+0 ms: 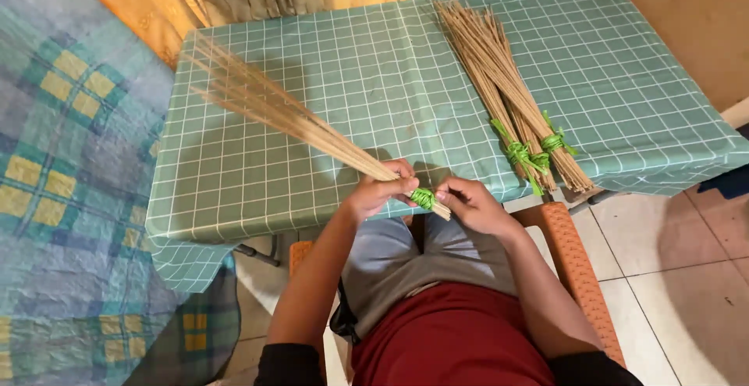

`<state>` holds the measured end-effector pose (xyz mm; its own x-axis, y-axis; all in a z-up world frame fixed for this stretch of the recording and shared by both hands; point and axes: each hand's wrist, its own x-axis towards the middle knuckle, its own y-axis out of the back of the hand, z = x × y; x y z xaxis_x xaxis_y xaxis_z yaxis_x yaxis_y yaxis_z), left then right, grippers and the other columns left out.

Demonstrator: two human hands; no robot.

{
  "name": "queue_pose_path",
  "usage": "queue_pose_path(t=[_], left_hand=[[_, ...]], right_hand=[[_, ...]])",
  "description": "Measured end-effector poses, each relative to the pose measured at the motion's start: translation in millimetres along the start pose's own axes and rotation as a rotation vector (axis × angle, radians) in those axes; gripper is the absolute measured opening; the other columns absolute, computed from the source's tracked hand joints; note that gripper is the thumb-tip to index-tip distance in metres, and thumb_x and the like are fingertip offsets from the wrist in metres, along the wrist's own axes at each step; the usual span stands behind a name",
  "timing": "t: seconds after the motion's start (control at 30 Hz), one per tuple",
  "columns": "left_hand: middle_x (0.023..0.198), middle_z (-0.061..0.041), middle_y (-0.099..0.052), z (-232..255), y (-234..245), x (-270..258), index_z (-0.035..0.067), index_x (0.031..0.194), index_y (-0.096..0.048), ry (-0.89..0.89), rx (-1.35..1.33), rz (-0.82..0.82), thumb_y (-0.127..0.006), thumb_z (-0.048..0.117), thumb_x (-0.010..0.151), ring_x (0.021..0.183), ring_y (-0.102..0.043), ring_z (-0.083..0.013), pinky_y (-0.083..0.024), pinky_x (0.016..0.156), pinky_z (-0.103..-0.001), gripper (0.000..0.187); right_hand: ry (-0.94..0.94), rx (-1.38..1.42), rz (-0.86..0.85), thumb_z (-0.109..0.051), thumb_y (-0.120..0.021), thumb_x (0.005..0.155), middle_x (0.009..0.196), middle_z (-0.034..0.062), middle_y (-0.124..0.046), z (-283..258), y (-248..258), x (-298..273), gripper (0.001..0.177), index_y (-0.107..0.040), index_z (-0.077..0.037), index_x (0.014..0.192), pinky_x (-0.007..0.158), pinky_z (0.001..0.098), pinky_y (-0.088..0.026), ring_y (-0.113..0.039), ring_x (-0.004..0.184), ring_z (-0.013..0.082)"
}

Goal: The person is untying, sorting, and re-bundling thin wooden sticks on a table, using green plastic strips to secure them.

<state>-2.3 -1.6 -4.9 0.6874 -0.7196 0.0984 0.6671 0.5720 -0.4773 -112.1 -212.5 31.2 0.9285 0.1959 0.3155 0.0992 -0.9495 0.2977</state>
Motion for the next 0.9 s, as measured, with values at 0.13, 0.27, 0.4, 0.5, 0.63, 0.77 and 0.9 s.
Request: queue_pose_path(t=[0.13,0.27,0.4,0.5,0.63,0.77,0.9], left_hand=[[0.092,-0.014,-0.055,-7,6,3,-0.005,0.080,-0.061,0.013,0.022,0.019,-0.077,0.005,0.091,0.082,-0.069,-0.0240,-0.069,0.061,-0.044,0.022],[0.094,-0.014,-0.060,-13,5,4,-0.002,0.083,-0.060,0.005,0.021,0.048,-0.075,0.009,0.094,0.084,-0.071,-0.0239,-0.069,0.065,-0.044,0.022],[0.093,-0.017,-0.061,-7,3,4,-0.003,0.080,-0.059,0.004,0.041,-0.007,-0.075,0.009,0.094,0.083,-0.071,-0.0259,-0.068,0.064,-0.045,0.025],[0.095,-0.016,-0.060,-2,3,3,0.000,0.081,-0.059,0.033,0.056,-0.047,-0.073,0.010,0.096,0.087,-0.069,-0.0271,-0.069,0.064,-0.045,0.022],[0.093,-0.016,-0.064,-4,-2,1,-0.001,0.081,-0.057,0.009,0.030,-0.034,-0.076,0.008,0.093,0.083,-0.072,-0.0259,-0.068,0.065,-0.044,0.024],[0.094,-0.014,-0.064,0,-4,-1,0.001,0.083,-0.059,0.107,0.097,0.026,-0.077,0.011,0.092,0.083,-0.072,-0.0229,-0.068,0.064,-0.041,0.022],[0.115,-0.025,-0.062,-14,0,4,-0.002,0.091,-0.058,0.188,0.164,0.074,-0.074,0.010,0.093,0.089,-0.066,-0.0284,-0.067,0.067,-0.043,0.021]], right_hand=[[-0.022,0.047,0.036,-0.006,-0.064,0.100,0.058,0.0073,-0.067,7,-3,2,0.019,-0.068,-0.003,0.082,0.062,0.0307,-0.051,-0.060,0.058,0.0129],[-0.017,-0.007,0.080,-0.006,-0.064,0.100,0.057,0.0066,-0.065,14,3,1,0.017,-0.068,-0.004,0.084,0.060,0.0282,-0.052,-0.065,0.056,0.0143],[-0.003,-0.076,0.056,-0.004,-0.065,0.099,0.059,0.0028,-0.062,2,8,1,0.017,-0.068,-0.005,0.083,0.061,0.0291,-0.049,-0.054,0.062,0.0107],[0.004,-0.109,0.016,-0.003,-0.065,0.097,0.058,0.0053,-0.064,-3,14,2,0.018,-0.071,-0.006,0.080,0.062,0.0323,-0.051,-0.056,0.061,0.0141],[0.000,-0.116,0.039,0.000,-0.066,0.095,0.057,0.0071,-0.068,-3,14,-1,0.016,-0.071,-0.005,0.080,0.062,0.0331,-0.053,-0.061,0.059,0.0160],[-0.078,-0.184,0.059,-0.007,-0.072,0.092,0.070,0.0108,-0.075,-6,0,2,0.006,-0.073,-0.007,0.098,0.059,0.0339,-0.056,-0.066,0.063,0.0194],[-0.188,-0.413,-0.073,-0.026,-0.085,0.082,0.101,0.0258,-0.078,-72,-22,4,0.083,-0.045,-0.013,0.153,0.077,0.0573,-0.058,-0.075,0.092,0.0477]])
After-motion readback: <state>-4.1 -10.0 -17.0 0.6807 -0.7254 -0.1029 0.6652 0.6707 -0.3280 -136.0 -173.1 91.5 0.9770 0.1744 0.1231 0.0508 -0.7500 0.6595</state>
